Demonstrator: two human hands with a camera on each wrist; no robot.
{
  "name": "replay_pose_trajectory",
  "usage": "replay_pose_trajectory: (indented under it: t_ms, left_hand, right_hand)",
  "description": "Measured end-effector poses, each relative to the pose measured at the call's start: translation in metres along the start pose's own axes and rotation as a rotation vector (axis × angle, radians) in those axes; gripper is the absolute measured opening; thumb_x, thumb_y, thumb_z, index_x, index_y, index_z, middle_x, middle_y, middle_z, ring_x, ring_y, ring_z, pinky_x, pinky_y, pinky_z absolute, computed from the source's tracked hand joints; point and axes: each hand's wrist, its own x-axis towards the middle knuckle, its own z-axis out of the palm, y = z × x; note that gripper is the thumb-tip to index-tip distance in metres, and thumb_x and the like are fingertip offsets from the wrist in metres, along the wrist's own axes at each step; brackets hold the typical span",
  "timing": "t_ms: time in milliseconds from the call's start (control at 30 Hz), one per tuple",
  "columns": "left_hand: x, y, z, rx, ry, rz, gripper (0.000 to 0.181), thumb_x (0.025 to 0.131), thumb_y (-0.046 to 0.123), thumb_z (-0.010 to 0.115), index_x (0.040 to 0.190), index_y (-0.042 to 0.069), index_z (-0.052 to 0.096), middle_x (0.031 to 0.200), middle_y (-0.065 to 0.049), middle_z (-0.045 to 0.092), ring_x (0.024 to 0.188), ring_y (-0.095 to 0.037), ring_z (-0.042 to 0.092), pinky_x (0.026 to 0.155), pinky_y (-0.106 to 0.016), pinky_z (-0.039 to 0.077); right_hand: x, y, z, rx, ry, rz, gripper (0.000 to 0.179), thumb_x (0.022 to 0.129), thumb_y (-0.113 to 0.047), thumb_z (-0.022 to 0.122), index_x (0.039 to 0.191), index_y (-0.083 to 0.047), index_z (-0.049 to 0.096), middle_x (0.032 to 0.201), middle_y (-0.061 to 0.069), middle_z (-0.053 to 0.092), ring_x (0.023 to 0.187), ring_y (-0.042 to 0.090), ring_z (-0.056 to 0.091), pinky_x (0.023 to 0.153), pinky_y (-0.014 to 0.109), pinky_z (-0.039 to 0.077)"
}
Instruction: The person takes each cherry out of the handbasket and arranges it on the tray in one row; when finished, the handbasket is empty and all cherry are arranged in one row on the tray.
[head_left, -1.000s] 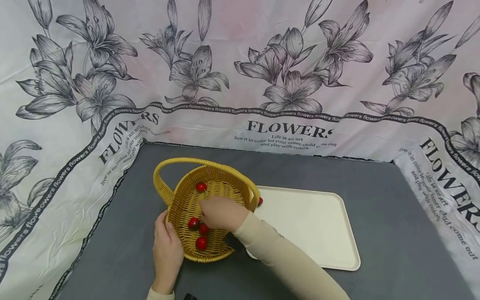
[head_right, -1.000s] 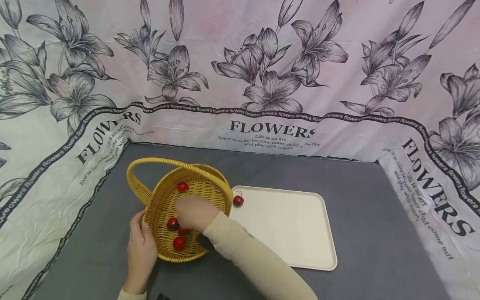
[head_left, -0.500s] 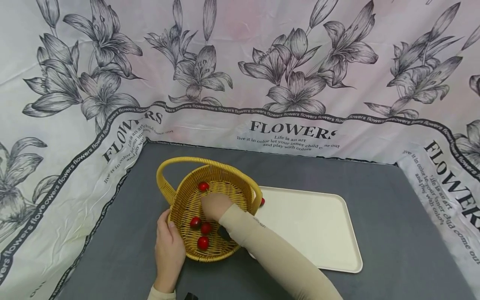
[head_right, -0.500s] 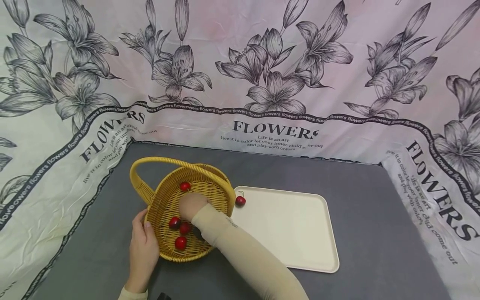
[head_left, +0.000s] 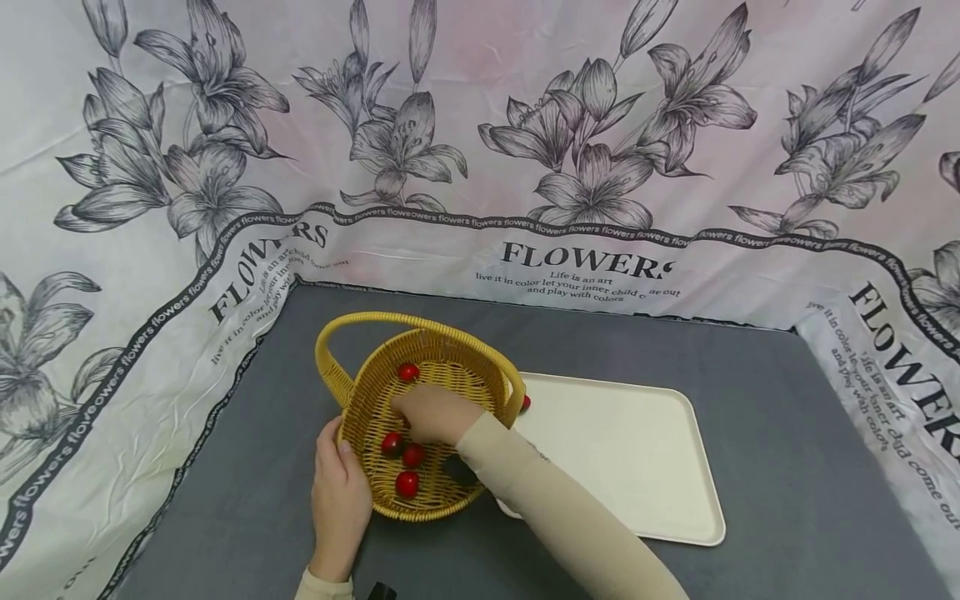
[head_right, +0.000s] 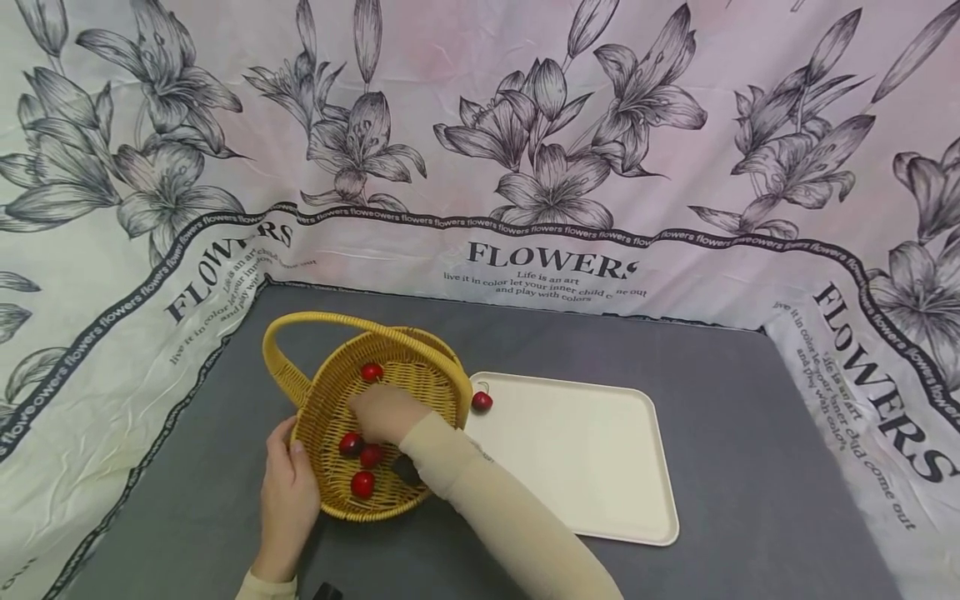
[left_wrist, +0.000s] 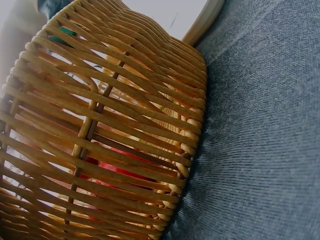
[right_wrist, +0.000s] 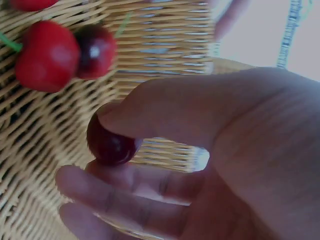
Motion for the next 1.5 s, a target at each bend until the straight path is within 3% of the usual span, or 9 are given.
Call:
replay_pose_trajectory:
  t_ms: [233, 467, 633, 833, 1000, 1267, 1500]
  left_hand:
    - [0.0, -0.003, 0.001, -0.014, 0.013, 0.024, 0.04, 0.106, 0.022, 0.027, 0.142, 0.007, 0.035, 0.132, -0.021, 0.049, 0.108, -0.041, 0.055, 0.08, -0.058, 0.043]
    - [0.0, 0.0, 0.0, -0.018, 0.017, 0.02, 0.04, 0.106, 0.023, 0.027, 0.142, 0.008, 0.036, 0.131, -0.021, 0.05, 0.106, -0.04, 0.056, 0.077, -0.057, 0.043]
    - [0.001, 0.0, -0.001, -0.031, 0.005, 0.021, 0.041, 0.106, 0.022, 0.027, 0.142, 0.007, 0.035, 0.131, -0.021, 0.05, 0.108, -0.04, 0.055, 0.079, -0.057, 0.043]
    - [0.002, 0.0, -0.002, -0.04, 0.007, 0.02, 0.041, 0.106, 0.023, 0.027, 0.142, 0.007, 0.036, 0.132, -0.021, 0.05, 0.109, -0.04, 0.054, 0.081, -0.058, 0.042]
    - [0.0, 0.002, -0.002, -0.042, -0.004, 0.02, 0.041, 0.106, 0.023, 0.026, 0.142, 0.006, 0.035, 0.132, -0.021, 0.05, 0.109, -0.04, 0.055, 0.08, -0.058, 0.042]
    - [0.001, 0.0, -0.001, -0.048, 0.0, 0.017, 0.041, 0.106, 0.022, 0.027, 0.142, 0.007, 0.036, 0.133, -0.02, 0.049, 0.111, -0.039, 0.054, 0.082, -0.057, 0.042]
    - [0.0, -0.001, -0.001, -0.049, -0.002, 0.007, 0.042, 0.106, 0.024, 0.026, 0.143, 0.008, 0.035, 0.134, -0.019, 0.049, 0.112, -0.038, 0.053, 0.082, -0.057, 0.042]
  right_hand:
    - [-0.042, -0.001, -0.014, 0.05, 0.126, -0.207, 0.014, 0.092, -0.02, 0.066, 0.104, -0.018, 0.06, 0.084, -0.004, 0.051, 0.072, 0.009, 0.047, 0.063, 0.019, 0.039]
    - [-0.112, 0.002, -0.023, 0.149, 0.261, -0.355, 0.025, 0.094, -0.031, 0.062, 0.118, -0.024, 0.06, 0.094, -0.006, 0.053, 0.077, 0.007, 0.049, 0.067, 0.012, 0.039]
    - [-0.168, 0.025, -0.027, 0.287, 0.263, -0.342, 0.028, 0.095, -0.031, 0.06, 0.122, -0.026, 0.056, 0.106, -0.013, 0.054, 0.089, 0.003, 0.054, 0.078, 0.018, 0.046]
    - [-0.21, 0.069, -0.025, 0.3, 0.268, -0.232, 0.029, 0.09, -0.024, 0.069, 0.115, -0.018, 0.056, 0.105, -0.015, 0.059, 0.091, 0.001, 0.058, 0.079, 0.024, 0.05]
    - [-0.206, 0.101, -0.013, 0.324, 0.332, -0.093, 0.027, 0.085, -0.014, 0.073, 0.106, -0.016, 0.057, 0.096, -0.012, 0.061, 0.085, 0.005, 0.06, 0.075, 0.027, 0.051]
    - [-0.158, 0.144, 0.023, 0.37, 0.459, 0.083, 0.027, 0.081, -0.005, 0.075, 0.102, -0.007, 0.057, 0.097, 0.001, 0.064, 0.084, 0.017, 0.064, 0.074, 0.035, 0.052]
    - [-0.128, 0.17, 0.049, 0.42, 0.475, 0.1, 0.025, 0.081, -0.002, 0.074, 0.1, -0.007, 0.058, 0.097, 0.002, 0.064, 0.086, 0.019, 0.064, 0.077, 0.038, 0.052]
